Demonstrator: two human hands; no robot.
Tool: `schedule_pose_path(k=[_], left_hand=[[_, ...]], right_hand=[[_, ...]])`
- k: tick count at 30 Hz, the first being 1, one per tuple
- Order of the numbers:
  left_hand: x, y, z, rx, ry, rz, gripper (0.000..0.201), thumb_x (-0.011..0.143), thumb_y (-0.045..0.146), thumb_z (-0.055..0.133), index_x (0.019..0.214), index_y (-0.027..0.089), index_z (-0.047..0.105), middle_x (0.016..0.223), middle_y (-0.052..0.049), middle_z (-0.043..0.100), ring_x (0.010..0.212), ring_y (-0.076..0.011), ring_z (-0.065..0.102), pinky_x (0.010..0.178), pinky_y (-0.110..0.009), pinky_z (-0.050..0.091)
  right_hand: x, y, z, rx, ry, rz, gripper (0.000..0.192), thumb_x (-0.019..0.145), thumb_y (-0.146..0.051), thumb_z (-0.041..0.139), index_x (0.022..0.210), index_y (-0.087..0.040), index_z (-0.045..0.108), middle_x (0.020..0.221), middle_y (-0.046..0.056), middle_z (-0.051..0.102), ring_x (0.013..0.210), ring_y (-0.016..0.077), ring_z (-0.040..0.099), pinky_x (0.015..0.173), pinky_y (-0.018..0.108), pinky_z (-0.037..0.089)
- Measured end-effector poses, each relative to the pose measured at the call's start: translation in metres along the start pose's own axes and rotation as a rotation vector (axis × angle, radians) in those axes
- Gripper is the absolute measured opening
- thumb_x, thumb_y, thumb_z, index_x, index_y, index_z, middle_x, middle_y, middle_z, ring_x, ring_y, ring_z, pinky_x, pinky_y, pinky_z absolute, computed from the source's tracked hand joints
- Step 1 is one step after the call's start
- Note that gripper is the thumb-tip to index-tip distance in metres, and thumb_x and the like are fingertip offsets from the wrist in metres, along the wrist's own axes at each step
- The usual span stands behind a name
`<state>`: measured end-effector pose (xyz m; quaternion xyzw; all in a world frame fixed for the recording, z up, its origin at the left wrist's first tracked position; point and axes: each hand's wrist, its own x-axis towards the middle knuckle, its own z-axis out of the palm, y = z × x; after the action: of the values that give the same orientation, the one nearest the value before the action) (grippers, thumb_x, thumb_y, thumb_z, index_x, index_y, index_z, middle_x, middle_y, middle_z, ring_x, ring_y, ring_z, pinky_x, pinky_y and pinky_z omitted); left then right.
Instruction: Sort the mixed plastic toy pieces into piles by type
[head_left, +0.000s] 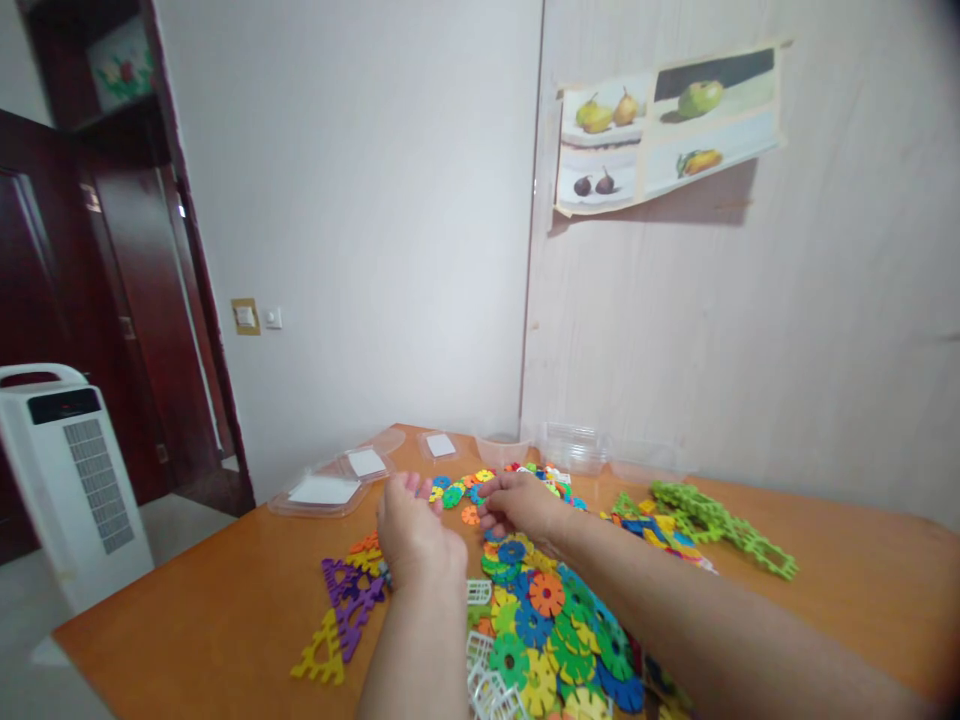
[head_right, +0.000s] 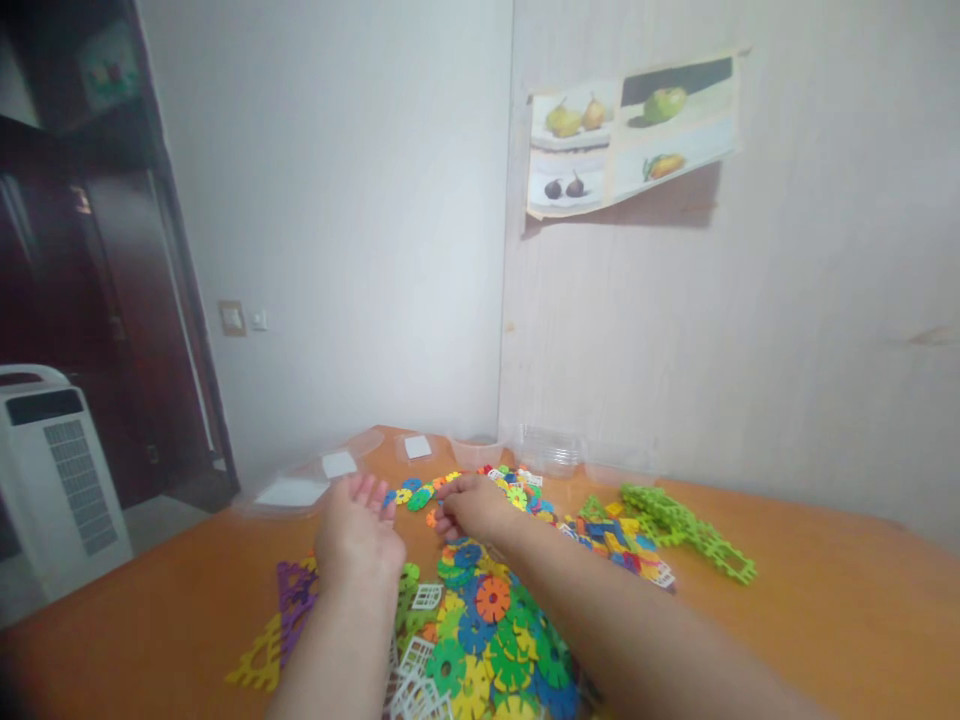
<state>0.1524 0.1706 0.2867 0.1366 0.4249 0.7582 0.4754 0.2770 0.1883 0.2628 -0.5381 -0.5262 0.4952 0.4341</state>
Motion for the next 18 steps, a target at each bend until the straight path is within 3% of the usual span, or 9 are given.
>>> schedule_pose_path(k=[3,5,9,12,18], left_hand=[[0.002,0.002,-0.002,0.04,0.017,-0.09,0.042,0.087,0.049,0.039,0.119,0.026,0.054,0.144,-0.008,0.05,0.133,-0.0215,0.049,0.107,-0.04,0.038],[0.002,0.002,-0.002,0.081,0.016,-0.105,0.048,0.087,0.053,0.036,0.123,0.027,0.053,0.147,-0.008,0.048,0.136,-0.0227,0.045,0.109,-0.044,0.036],[0.001,-0.006,-0.001,0.159,0.001,-0.111,0.054,0.087,0.06,0.03,0.125,0.029,0.052,0.146,-0.006,0.049,0.136,-0.0246,0.046,0.111,-0.05,0.035],[0.002,-0.013,0.0,0.186,-0.003,-0.103,0.054,0.087,0.061,0.031,0.124,0.029,0.053,0.144,-0.007,0.05,0.136,-0.0244,0.046,0.11,-0.047,0.036],[0.002,-0.019,0.003,0.137,0.01,-0.131,0.047,0.088,0.057,0.038,0.119,0.025,0.054,0.145,-0.007,0.05,0.137,-0.0225,0.045,0.113,-0.044,0.032]], right_hand=[[0.007,0.0,-0.046,-0.181,0.198,0.028,0.009,0.092,-0.017,0.055,0.097,-0.014,0.061,0.077,0.002,0.067,0.062,0.0114,0.063,0.055,0.022,0.05],[0.011,-0.001,-0.076,-0.311,0.288,0.044,0.021,0.096,-0.03,0.057,0.108,-0.014,0.062,0.097,0.005,0.067,0.078,0.014,0.065,0.067,0.029,0.055],[0.017,-0.002,-0.114,-0.56,0.328,0.06,0.031,0.095,-0.036,0.059,0.12,-0.017,0.06,0.121,0.008,0.062,0.101,0.0209,0.063,0.085,0.041,0.055],[0.027,0.001,-0.114,-0.724,0.287,0.021,0.03,0.095,-0.036,0.059,0.119,-0.017,0.061,0.119,0.008,0.063,0.1,0.0209,0.064,0.085,0.041,0.055],[0.06,0.009,-0.075,-0.961,0.168,-0.15,0.029,0.091,-0.038,0.064,0.109,-0.016,0.066,0.117,0.008,0.065,0.107,0.0227,0.062,0.094,0.044,0.05]])
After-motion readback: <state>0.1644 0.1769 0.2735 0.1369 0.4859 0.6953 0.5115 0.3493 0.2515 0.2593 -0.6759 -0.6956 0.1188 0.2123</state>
